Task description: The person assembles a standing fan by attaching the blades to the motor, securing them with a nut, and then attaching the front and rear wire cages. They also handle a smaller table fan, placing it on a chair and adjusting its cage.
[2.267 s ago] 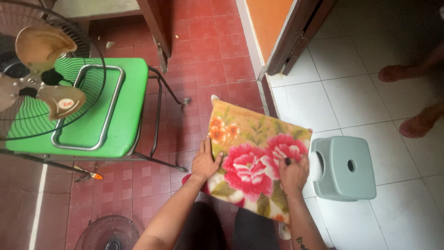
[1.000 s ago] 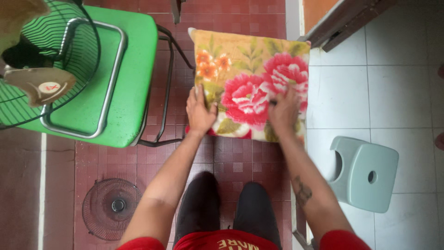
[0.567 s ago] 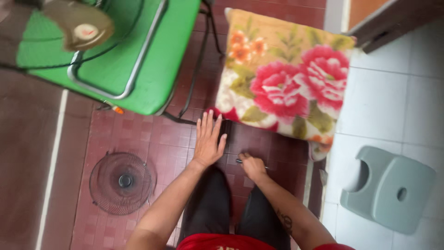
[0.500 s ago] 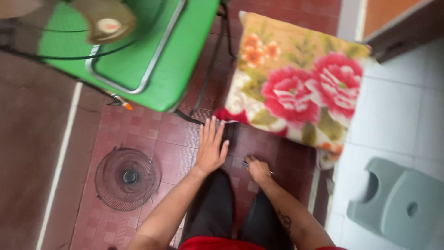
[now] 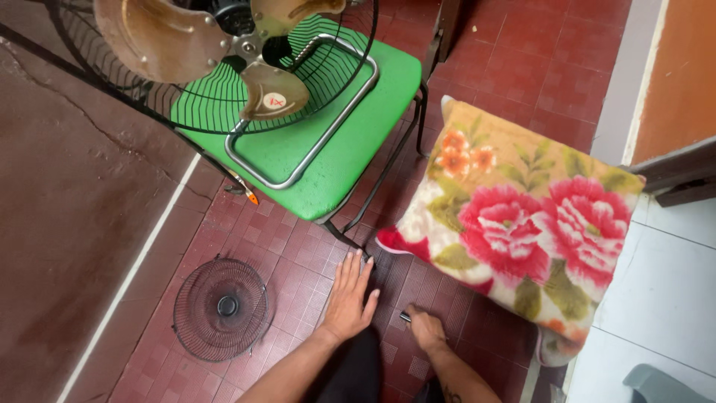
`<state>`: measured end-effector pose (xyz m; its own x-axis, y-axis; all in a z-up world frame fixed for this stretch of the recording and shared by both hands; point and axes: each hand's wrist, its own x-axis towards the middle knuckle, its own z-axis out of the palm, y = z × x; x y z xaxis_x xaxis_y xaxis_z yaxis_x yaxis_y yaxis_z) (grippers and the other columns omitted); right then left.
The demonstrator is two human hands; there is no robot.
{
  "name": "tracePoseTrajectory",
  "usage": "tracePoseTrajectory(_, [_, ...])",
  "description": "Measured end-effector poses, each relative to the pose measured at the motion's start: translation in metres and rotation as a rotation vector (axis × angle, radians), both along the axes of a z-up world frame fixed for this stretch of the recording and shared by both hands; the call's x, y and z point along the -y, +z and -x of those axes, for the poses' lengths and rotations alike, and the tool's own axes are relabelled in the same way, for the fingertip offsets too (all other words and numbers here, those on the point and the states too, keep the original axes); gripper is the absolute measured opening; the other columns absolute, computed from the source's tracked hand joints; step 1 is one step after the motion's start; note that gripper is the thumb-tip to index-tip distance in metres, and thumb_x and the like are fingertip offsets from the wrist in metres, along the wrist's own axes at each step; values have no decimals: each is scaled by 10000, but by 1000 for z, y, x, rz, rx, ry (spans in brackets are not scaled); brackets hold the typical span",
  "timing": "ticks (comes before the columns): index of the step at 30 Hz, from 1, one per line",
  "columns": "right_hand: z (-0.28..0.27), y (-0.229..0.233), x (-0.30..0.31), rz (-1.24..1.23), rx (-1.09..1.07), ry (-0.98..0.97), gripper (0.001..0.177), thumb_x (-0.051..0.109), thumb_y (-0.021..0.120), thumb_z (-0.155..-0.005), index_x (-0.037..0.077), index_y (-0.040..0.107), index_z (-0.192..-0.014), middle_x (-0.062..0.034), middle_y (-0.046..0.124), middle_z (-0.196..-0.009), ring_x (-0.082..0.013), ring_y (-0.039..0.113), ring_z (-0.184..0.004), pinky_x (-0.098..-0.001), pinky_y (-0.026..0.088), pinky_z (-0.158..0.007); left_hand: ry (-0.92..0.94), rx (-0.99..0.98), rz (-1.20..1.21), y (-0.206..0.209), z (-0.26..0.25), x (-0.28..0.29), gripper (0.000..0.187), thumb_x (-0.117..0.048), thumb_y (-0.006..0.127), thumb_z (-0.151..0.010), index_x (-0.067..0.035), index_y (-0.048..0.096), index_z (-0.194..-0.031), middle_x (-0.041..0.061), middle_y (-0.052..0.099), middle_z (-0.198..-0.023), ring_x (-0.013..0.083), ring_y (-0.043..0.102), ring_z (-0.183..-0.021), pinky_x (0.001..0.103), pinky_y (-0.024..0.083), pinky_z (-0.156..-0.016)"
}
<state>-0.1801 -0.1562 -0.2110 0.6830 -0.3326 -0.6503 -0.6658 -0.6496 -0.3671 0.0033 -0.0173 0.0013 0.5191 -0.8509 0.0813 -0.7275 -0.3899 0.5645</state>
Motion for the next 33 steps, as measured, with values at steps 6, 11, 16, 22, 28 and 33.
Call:
tracePoseTrajectory(6, [6, -5, 12, 9, 79, 4, 291, 319, 645, -960, 151, 546, -1175, -165, 729, -1017, -402, 702, -953, -520, 550, -826, 50, -14, 63, -8, -5, 16, 693, -232, 598, -965, 0, 328, -1559, 296, 233, -1646, 475, 191, -1540, 569, 130, -1248])
tracePoseTrajectory(11, [11, 4, 14, -50, 66, 3, 301, 279, 642, -949, 154, 552, -1208, -155, 715, -1096, -393, 688, -985, -510, 540, -852, 59, -35, 13, -15, 0, 4, 693, -231, 599, -957, 10, 337, -1552, 310, 234, -1637, 488, 188, -1527, 570, 131, -1232])
tracePoseTrajectory(16, [20, 20, 16, -88, 105, -103, 338, 293, 651, -956, 213, 586, -1278, -134, 716, -1152, -372, 682, -1046, -480, 543, -889, 103, -14, 23, -24, 11, -11, 687, -241, 589, -965, 17, 340, -1551, 301, 257, -1634, 474, 201, -1538, 561, 135, -1257])
tracePoseTrajectory(22, [23, 25, 7, -66, 234, -81, 359, 300, 692, -899, 176, 593, -1221, -72, 686, -1236, -359, 680, -1051, -469, 551, -870, 128, -19, 4, -30, 29, -23, 696, -240, 599, -952, 19, 342, -1545, 301, 257, -1635, 472, 197, -1536, 560, 134, -1248])
tracePoseTrajectory(28, [11, -5, -13, 16, 186, -99, 299, 341, 661, -951, 160, 617, -1186, -75, 690, -1231, -350, 687, -1047, -478, 557, -872, 166, -41, 1, -29, 38, -37, 690, -218, 611, -953, 11, 346, -1548, 292, 263, -1638, 460, 201, -1539, 553, 142, -1254])
tracePoseTrajectory(33, [2, -20, -18, 59, 252, -124, 269, 272, 639, -941, 172, 640, -1191, -101, 692, -1217, -361, 693, -1031, -494, 554, -865, 156, -20, 13, -18, 35, -38, 704, -207, 621, -934, 5, 350, -1548, 295, 264, -1630, 461, 203, -1537, 554, 139, -1246])
